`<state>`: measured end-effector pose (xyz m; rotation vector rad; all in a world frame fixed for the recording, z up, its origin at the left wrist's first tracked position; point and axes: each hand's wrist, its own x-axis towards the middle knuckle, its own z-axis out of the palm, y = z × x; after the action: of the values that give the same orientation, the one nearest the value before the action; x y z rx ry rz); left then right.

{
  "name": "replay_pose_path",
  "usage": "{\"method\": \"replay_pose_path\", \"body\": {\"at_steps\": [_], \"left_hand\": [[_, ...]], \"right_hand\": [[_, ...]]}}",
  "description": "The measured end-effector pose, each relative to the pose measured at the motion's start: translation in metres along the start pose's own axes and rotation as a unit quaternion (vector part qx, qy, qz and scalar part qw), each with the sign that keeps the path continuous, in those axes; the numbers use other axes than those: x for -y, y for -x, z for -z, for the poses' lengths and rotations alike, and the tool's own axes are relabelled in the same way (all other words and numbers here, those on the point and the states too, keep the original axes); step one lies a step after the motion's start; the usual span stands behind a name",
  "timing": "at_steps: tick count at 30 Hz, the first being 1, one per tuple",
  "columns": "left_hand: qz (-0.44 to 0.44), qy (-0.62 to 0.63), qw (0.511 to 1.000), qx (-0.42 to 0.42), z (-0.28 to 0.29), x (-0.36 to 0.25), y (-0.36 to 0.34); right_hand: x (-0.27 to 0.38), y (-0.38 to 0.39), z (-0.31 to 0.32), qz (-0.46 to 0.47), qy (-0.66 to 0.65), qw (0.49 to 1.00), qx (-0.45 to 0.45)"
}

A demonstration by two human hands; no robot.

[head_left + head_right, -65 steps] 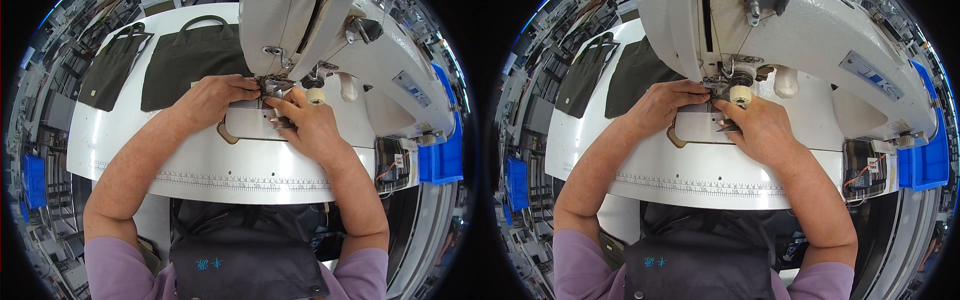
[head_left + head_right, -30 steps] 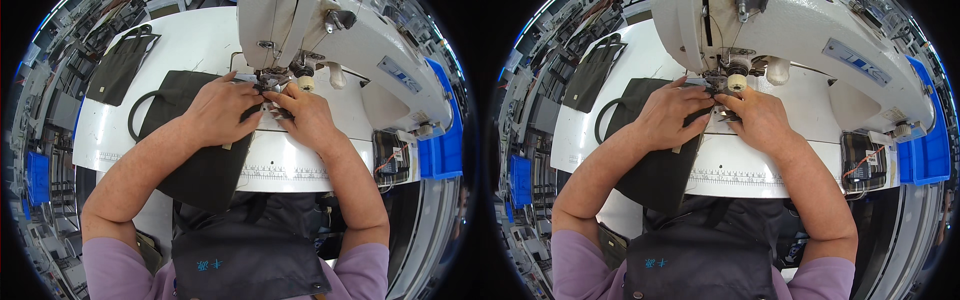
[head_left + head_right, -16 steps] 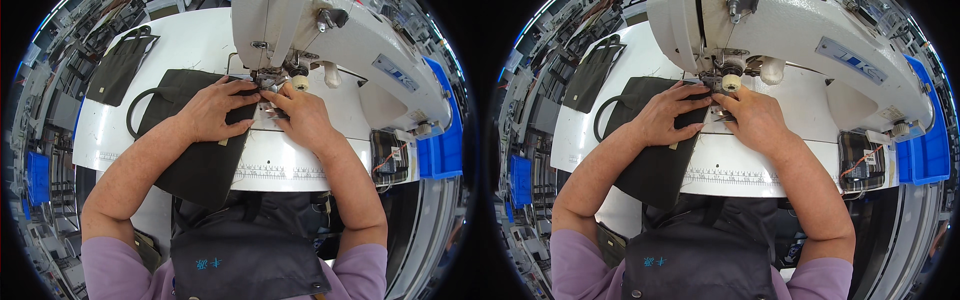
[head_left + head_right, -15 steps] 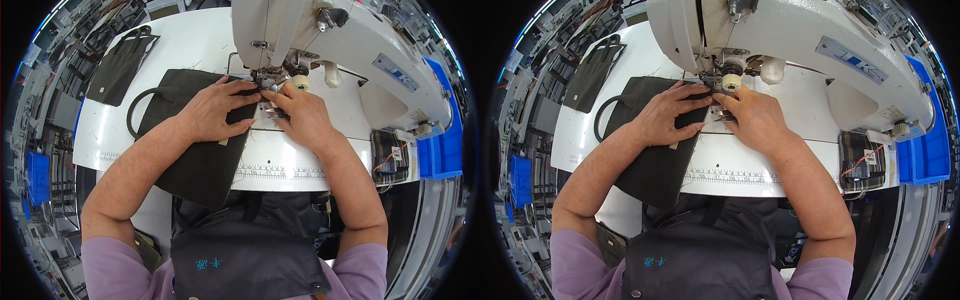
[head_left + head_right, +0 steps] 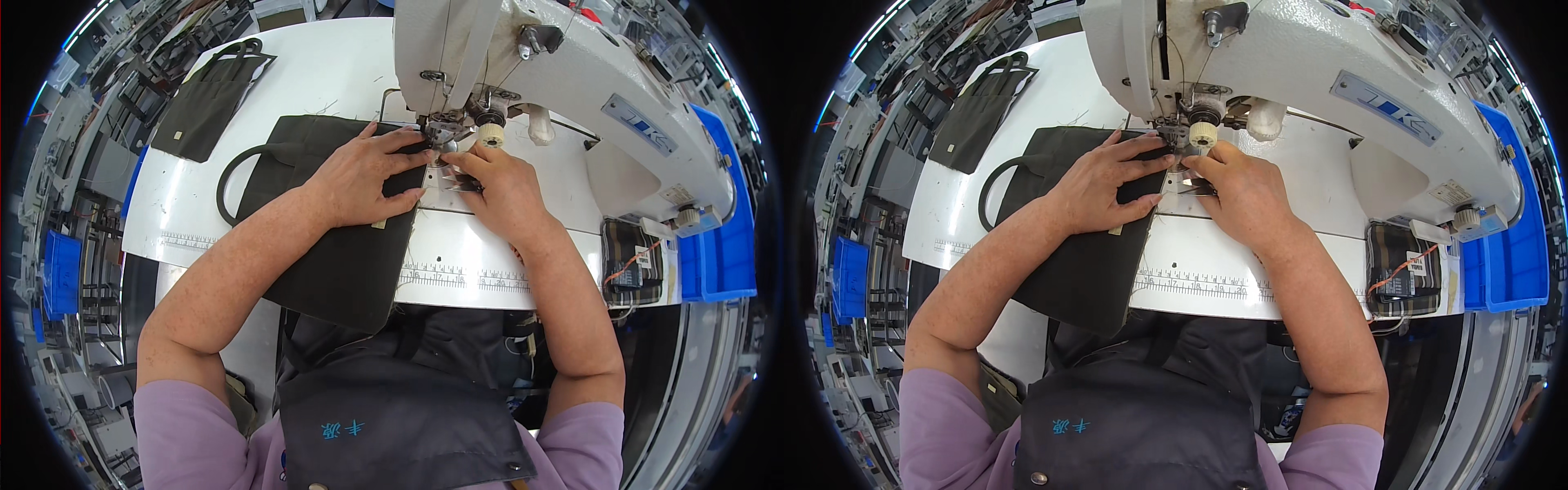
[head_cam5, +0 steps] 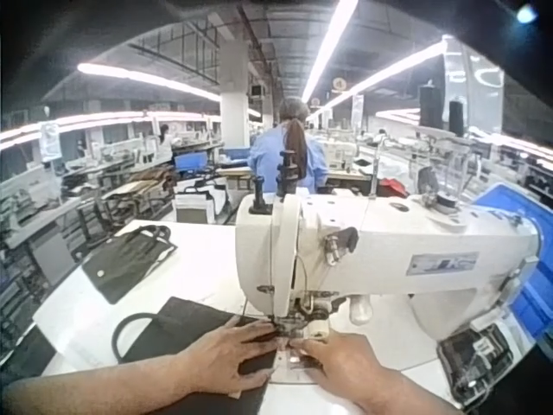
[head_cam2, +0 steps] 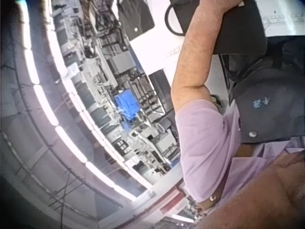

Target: Sewing a green fabric bag using an industrial sewing machine.

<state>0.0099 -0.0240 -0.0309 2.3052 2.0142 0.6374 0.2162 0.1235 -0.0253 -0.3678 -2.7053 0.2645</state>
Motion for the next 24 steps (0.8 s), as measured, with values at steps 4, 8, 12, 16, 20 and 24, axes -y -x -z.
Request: {"method": "replay_pose_path", "body": {"at_steps": [4, 8, 12, 16, 20, 24], "left_hand": [[0.019, -0.019, 1.0, -0.007, -0.008, -0.009, 0.003], [0.019, -0.059, 0.998, -0.018, -0.01, -0.009, 0.004], [0.033, -0.099, 0.995, 0.007, -0.012, -0.022, 0.014], [0.047, -0.152, 0.987, 0.014, -0.014, -0.052, 0.033], [0.027, -0.077, 0.996, 0.018, -0.002, -0.079, 0.069], [-0.005, 0.071, 0.993, 0.093, 0.028, -0.102, 0.102]], "right_hand": [[-0.003, 0.0, -0.004, 0.001, -0.009, 1.0, -0.026], [-0.011, 0.0, -0.005, -0.002, 0.012, 0.998, -0.066], [-0.017, 0.003, -0.001, -0.039, 0.079, 0.993, -0.083], [-0.029, 0.013, 0.014, -0.029, 0.211, 0.975, -0.069], [-0.002, 0.042, 0.038, 0.01, 0.197, 0.972, -0.129], [0.081, 0.099, 0.053, -0.078, -0.188, 0.978, -0.054]]}}
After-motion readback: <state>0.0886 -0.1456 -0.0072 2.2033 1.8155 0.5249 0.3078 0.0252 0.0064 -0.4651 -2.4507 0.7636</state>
